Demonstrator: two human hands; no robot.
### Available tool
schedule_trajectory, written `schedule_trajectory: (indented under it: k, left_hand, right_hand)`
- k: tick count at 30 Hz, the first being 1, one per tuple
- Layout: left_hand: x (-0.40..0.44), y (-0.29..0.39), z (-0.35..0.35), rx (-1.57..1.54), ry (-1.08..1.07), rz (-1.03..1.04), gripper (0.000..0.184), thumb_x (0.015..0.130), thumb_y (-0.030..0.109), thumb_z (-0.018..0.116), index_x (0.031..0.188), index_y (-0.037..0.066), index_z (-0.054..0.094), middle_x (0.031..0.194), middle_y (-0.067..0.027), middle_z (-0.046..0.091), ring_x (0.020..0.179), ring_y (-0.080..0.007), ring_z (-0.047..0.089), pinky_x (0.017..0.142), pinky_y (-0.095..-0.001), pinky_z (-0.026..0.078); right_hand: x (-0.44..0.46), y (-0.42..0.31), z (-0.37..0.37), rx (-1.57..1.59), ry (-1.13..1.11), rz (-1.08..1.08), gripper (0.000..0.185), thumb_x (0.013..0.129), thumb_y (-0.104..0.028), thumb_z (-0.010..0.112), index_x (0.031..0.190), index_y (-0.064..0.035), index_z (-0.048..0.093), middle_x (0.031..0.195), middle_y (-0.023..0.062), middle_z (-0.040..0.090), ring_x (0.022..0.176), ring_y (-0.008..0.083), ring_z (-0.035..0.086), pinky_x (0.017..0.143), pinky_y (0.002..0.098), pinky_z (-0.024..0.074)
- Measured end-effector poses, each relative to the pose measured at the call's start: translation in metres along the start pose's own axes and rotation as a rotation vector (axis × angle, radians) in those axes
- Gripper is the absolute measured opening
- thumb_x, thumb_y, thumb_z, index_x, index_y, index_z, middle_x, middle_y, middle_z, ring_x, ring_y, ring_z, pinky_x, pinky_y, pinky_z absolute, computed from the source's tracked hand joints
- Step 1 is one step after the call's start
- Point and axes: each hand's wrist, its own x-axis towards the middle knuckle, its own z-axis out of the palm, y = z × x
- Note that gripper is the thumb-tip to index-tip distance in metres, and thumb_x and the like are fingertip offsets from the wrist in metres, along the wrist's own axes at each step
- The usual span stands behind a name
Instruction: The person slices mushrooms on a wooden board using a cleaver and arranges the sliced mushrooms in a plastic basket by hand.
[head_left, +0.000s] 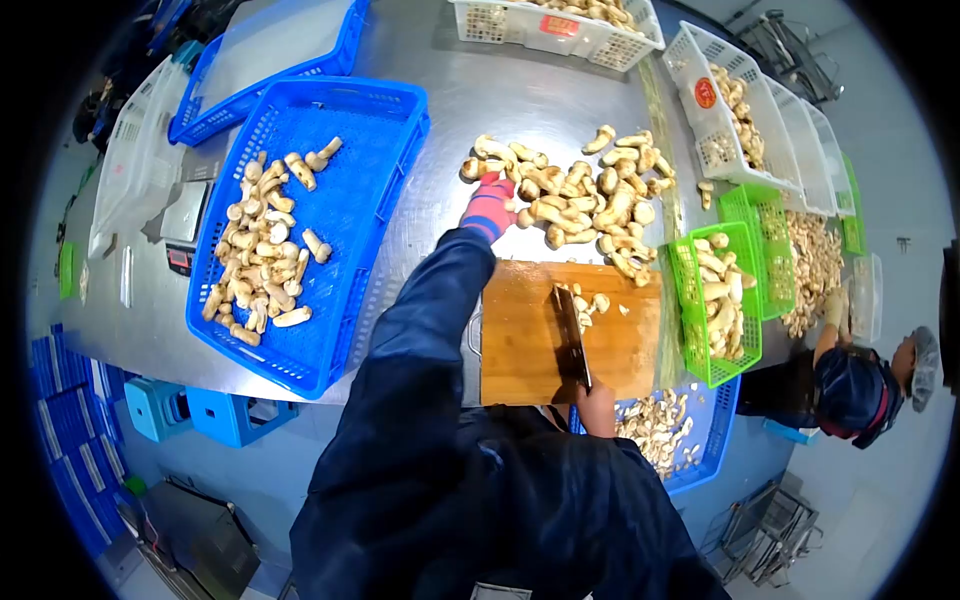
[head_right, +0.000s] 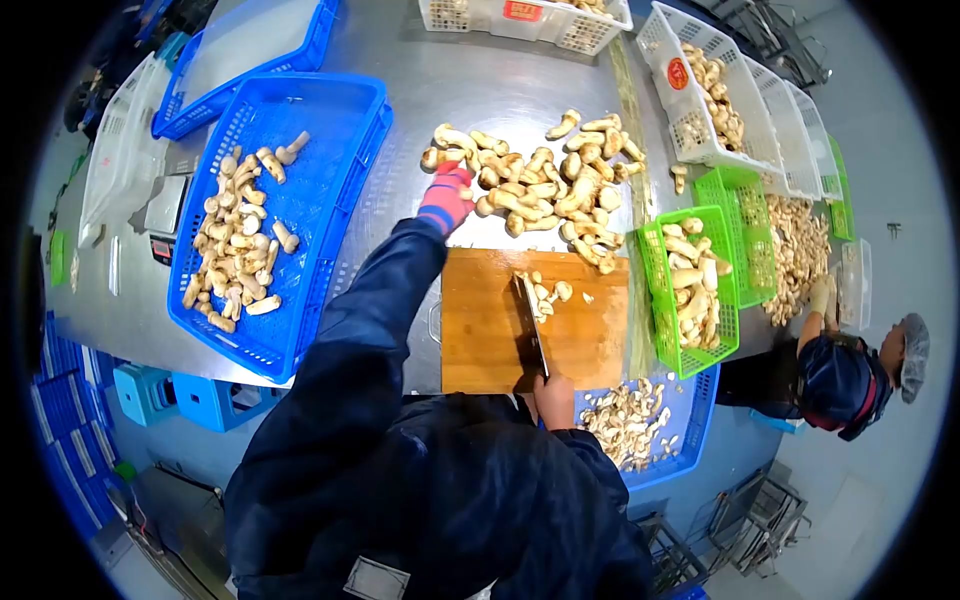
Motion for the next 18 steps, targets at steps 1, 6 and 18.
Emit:
schedule_trajectory:
  k: [1, 6, 18]
  left_hand:
    - [-0.011, 0.005, -0.009, -0.252, -0.033, -0.145, 0.028, 0.068, 0.006, 0.065, 0.094, 0.009, 0.055, 0.115, -0.0146, 0.050, 0.105, -0.0283, 0.052, 0.082, -0.0340, 0.046]
    - [-0.121, 0.057, -0.031, -2.340, -0.072, -0.552, 0.041, 0.088, 0.028, 0.048, 0.127, 0.017, 0.044, 0.124, -0.0097, 0.047, 0.103, -0.0291, 0.051, 0.076, -0.0371, 0.045]
    - [-0.228, 0.086, 0.012, -0.828, -0.023, -0.726, 0.040, 0.084, 0.022, 0.059, 0.119, 0.012, 0.043, 0.094, -0.0081, 0.056, 0.067, -0.0161, 0.056, 0.054, -0.0260, 0.046]
  right_hand:
    - [0.002, 0.000, -0.001, 0.003, 0.018, -0.022, 0.019, 0.076, -0.014, 0.055, 0.084, 0.0028, 0.060, 0.068, 0.0268, 0.057, 0.065, 0.0433, 0.056, 0.060, 0.0486, 0.0450]
    - [0.002, 0.009, 0.002, 0.024, 0.020, 0.001, 0.020, 0.078, -0.017, 0.054, 0.084, 0.0006, 0.061, 0.072, 0.0267, 0.057, 0.070, 0.0445, 0.055, 0.061, 0.0476, 0.0440]
    - [-0.008, -0.031, -0.015, 0.135, -0.146, 0.001, 0.030, 0.077, -0.025, 0.057, 0.080, 0.0048, 0.060, 0.067, 0.0247, 0.057, 0.065, 0.0383, 0.058, 0.058, 0.0407, 0.0435]
